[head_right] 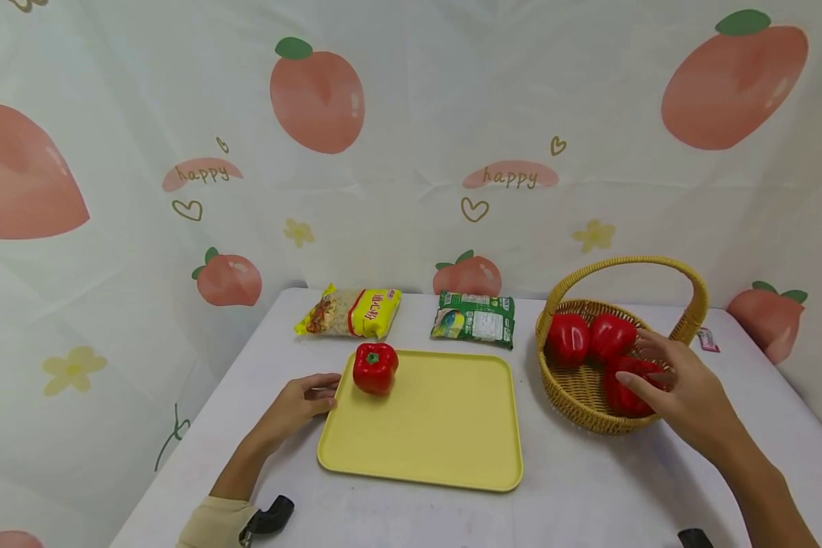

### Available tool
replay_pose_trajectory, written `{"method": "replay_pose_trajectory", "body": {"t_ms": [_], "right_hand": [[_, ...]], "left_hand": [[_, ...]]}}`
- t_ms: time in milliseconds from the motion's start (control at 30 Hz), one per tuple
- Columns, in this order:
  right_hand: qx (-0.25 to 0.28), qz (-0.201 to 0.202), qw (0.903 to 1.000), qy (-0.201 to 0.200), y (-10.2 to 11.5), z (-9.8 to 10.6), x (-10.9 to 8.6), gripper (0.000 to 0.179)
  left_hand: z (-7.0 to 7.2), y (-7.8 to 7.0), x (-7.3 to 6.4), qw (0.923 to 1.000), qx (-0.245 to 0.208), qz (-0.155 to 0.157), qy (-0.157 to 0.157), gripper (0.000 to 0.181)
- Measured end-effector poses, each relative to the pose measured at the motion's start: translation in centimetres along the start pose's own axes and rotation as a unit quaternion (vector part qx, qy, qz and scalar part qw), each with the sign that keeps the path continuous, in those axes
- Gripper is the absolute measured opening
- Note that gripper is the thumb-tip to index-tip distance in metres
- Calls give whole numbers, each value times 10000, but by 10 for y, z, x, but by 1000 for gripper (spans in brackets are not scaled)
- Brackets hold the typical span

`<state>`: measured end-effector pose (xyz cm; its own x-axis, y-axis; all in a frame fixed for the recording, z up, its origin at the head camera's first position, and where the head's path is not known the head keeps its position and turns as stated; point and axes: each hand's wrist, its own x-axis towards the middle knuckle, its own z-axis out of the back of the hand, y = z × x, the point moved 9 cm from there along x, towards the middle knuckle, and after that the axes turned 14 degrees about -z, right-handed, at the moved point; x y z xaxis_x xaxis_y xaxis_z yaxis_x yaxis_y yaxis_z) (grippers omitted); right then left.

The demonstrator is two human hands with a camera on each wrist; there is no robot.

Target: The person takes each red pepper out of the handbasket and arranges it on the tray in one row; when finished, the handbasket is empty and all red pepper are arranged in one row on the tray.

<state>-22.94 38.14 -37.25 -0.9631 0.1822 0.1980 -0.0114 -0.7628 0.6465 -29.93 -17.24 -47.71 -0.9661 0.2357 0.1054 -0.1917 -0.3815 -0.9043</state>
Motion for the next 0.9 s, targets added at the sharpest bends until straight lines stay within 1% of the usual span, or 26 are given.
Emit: {"method": "replay_pose_trajectory", "body": {"t_ms": [133,233,433,633,900], "right_hand": [[-33,-90,9999,-85,-6,2,1,72],[-112,-230,9996,-134,-11,4,1,73],[-228,-432,9988,-60,-20,4,5,77],[-475,-514,9975,134,-26,1,11,76],[-860,-710,9921,568,-34,-10,13,77]], "left_hand": [[0,-2,0,10000,18,-21,1,44],[0,-3,-1,10000,27,-35,-8,44],[0,-1,-1,10000,37,-4,-33,44],[1,-1,-1,10000,71,-19,-25,44],[0,0,-1,10000,20,-2,-14,44]]}}
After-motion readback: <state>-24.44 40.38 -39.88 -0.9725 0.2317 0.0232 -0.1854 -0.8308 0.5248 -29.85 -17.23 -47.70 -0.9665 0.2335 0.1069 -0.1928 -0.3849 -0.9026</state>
